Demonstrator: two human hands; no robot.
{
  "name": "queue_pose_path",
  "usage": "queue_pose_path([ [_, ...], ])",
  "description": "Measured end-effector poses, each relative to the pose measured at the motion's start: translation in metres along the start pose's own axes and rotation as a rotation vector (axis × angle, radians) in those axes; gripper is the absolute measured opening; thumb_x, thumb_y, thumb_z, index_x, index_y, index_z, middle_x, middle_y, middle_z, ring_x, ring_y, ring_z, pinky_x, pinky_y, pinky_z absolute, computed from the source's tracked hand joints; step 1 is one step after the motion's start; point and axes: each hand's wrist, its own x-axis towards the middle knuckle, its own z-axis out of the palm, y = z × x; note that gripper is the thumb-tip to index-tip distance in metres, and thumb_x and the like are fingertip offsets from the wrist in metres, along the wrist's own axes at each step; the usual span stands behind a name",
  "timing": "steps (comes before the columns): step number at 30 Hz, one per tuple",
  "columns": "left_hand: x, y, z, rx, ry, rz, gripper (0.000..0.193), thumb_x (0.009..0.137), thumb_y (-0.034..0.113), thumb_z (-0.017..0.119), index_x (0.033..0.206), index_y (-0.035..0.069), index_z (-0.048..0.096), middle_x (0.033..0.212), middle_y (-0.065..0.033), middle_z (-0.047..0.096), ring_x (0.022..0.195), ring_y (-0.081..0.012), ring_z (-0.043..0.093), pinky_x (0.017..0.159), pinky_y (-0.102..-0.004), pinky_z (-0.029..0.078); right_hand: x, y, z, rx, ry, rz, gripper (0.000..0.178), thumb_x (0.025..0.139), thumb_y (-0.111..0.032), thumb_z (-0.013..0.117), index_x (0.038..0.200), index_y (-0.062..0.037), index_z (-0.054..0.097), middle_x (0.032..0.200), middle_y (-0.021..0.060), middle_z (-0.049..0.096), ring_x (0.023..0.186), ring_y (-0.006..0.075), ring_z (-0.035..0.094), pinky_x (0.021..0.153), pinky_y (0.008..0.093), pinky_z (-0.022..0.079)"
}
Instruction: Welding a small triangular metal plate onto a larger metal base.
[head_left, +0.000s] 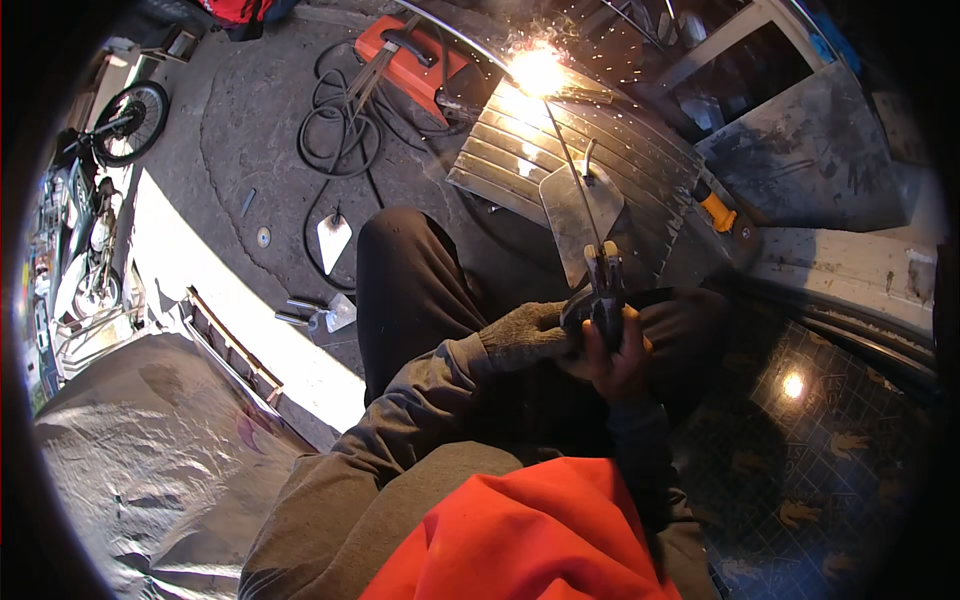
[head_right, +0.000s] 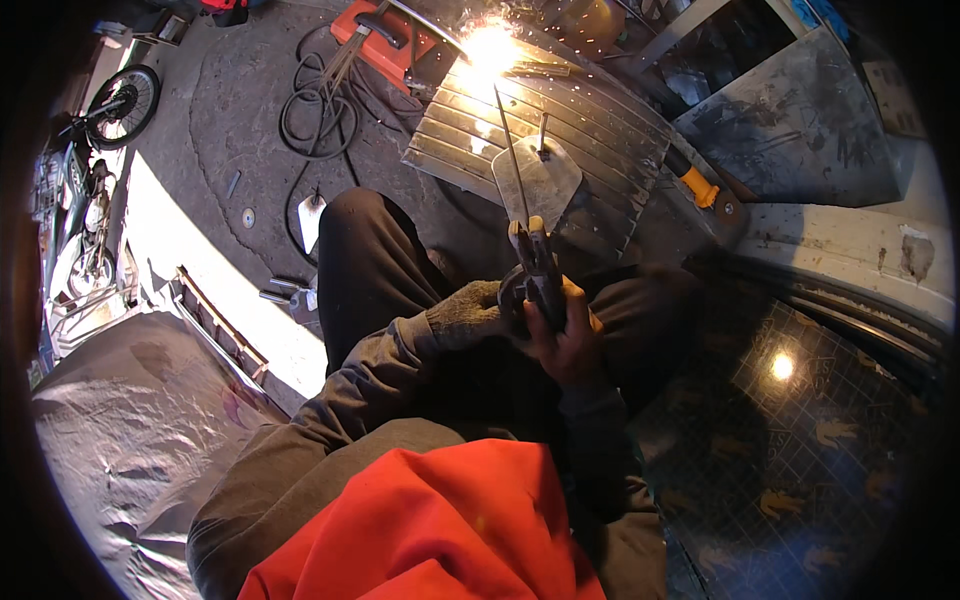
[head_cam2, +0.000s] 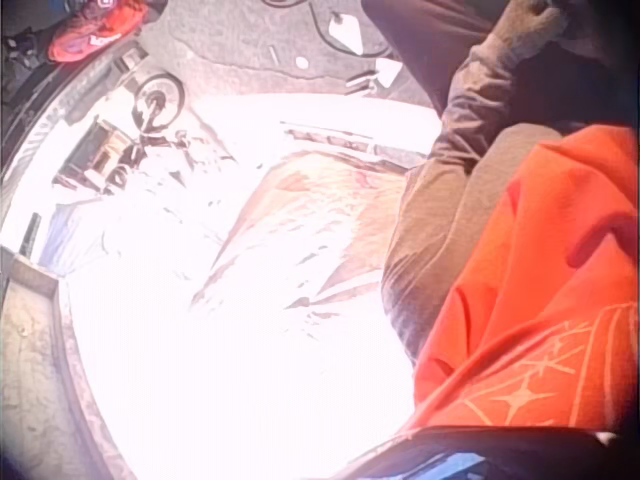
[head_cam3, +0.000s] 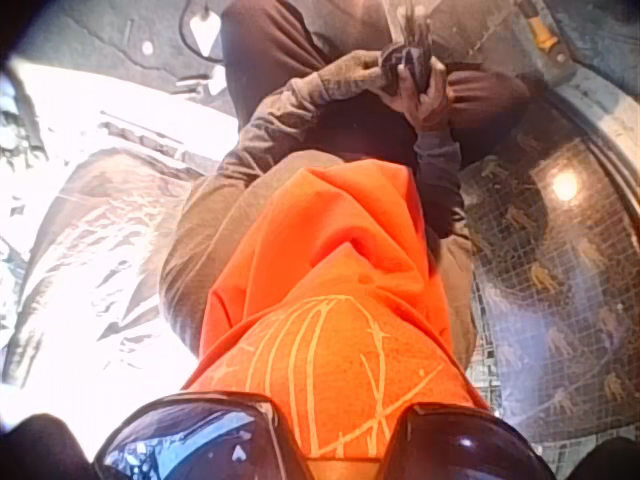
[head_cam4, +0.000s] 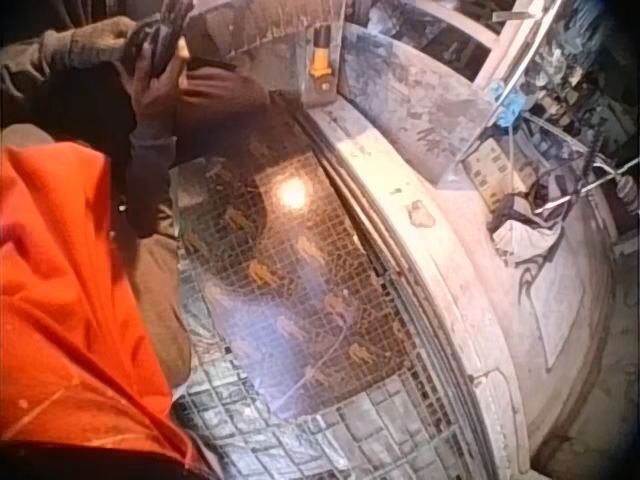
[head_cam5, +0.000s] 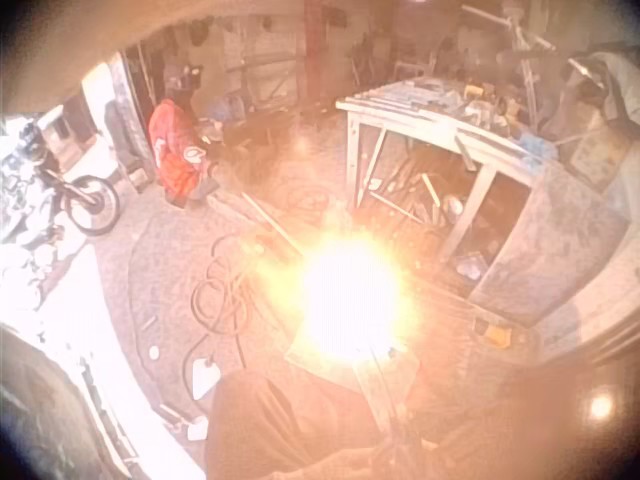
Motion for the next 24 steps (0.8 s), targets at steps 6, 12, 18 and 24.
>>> queue_pose_path([
  [6, 0.003, -0.016, -0.004, 0.042, -0.041, 0.211, 0.059, 0.091, 0.031, 0.069, 0.137, 0.0, 0.049, 0.128, -0.0084, 0.058, 0.117, -0.0203, 0.054, 0.101, -0.0345, 0.043, -0.007, 0.004, -0.002, 0.062, 0.042, -0.026, 0.043, 0.09, -0.029, 0.069, 0.119, 0.0004, 0.057, 0.095, 0.0157, 0.067, 0.087, 0.029, 0.068, 0.076, 0.0363, 0.053],
  [12, 0.003, -0.054, -0.035, 1.048, 0.278, 0.288, 0.047, 0.099, 0.019, 0.052, 0.141, 0.0, 0.044, 0.134, -0.0171, 0.054, 0.125, -0.0239, 0.051, 0.104, -0.0359, 0.042, -0.008, 0.013, -0.002, 0.194, 0.151, 0.079, 0.04, 0.092, -0.027, 0.065, 0.118, 0.0008, 0.055, 0.091, 0.0098, 0.066, 0.08, 0.0194, 0.065, 0.072, 0.0329, 0.052],
  [18, 0.05, -0.071, -0.048, 0.004, 0.546, -0.05, 0.049, 0.1, 0.027, 0.052, 0.146, 0.011, 0.042, 0.132, -0.0127, 0.058, 0.115, -0.0281, 0.058, 0.1, -0.0356, 0.045, -0.002, 0.01, -0.011, 0.543, 0.329, 0.197, 0.03, 0.098, -0.026, 0.055, 0.116, -0.003, 0.048, 0.071, -0.0002, 0.051, 0.052, 0.0063, 0.045, 0.048, 0.0225, 0.037],
  [24, 0.057, -0.073, -0.042, 0.247, 0.429, -0.026, 0.058, 0.094, 0.048, 0.062, 0.131, 0.004, 0.058, 0.117, -0.0043, 0.061, 0.107, -0.015, 0.056, 0.093, -0.0279, 0.044, 0.001, 0.009, -0.024, 0.572, 0.462, 0.273, 0.033, 0.1, -0.028, 0.053, 0.12, -0.0035, 0.047, 0.068, -0.0007, 0.046, 0.05, 0.0076, 0.043, 0.045, 0.0243, 0.039],
])
